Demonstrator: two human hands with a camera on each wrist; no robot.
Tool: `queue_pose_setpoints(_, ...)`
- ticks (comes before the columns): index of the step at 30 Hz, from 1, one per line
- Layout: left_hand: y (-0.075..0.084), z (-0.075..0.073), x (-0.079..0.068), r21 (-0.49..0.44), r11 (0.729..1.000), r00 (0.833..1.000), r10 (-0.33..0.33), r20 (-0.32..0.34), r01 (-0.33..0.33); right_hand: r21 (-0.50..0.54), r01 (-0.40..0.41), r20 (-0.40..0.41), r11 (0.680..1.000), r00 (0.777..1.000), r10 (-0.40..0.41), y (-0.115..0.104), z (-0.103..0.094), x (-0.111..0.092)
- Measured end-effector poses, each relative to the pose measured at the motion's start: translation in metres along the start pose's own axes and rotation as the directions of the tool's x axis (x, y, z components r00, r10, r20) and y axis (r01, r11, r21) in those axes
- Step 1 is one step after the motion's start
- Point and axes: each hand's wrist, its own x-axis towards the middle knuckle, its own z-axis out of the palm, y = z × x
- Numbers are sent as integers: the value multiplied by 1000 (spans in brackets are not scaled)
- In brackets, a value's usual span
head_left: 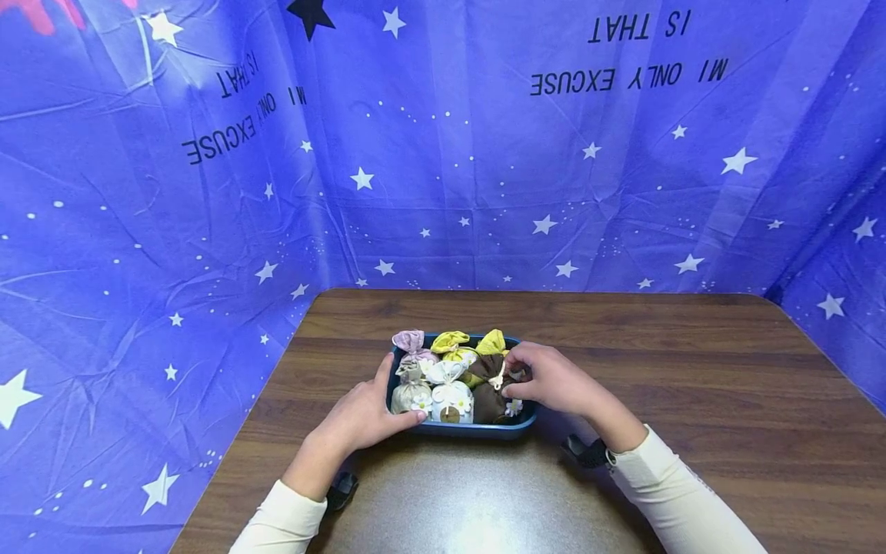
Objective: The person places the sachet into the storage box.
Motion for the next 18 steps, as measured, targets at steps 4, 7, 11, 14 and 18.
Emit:
queue_pose_setpoints(4, 0, -1, 0, 0, 1000, 1000, 2, -3, -2, 61, -66, -5, 996, 998, 66, 5, -10, -9)
queue_pose_setpoints(7, 0, -1, -1, 0, 1000, 1000, 2, -2, -2, 113, -120, -7, 986, 992, 122, 10, -19, -17)
queue_pose_setpoints(11, -2, 0, -1, -1, 1000, 1000, -3, 4, 3, 132, -145, -51, 981, 987, 152, 19, -30, -33)
queue_pose_setpoints(14, -4, 0, -1, 2, 1000, 1000, -7, 9, 7, 101, -153, -108, 983, 981, 164, 28, -39, -48)
queue_pose_setpoints(18, -5, -2, -1, -6, 1000, 999, -23, 24, 23, 62, -194, -164, 979, 966, 202, 41, -50, -70)
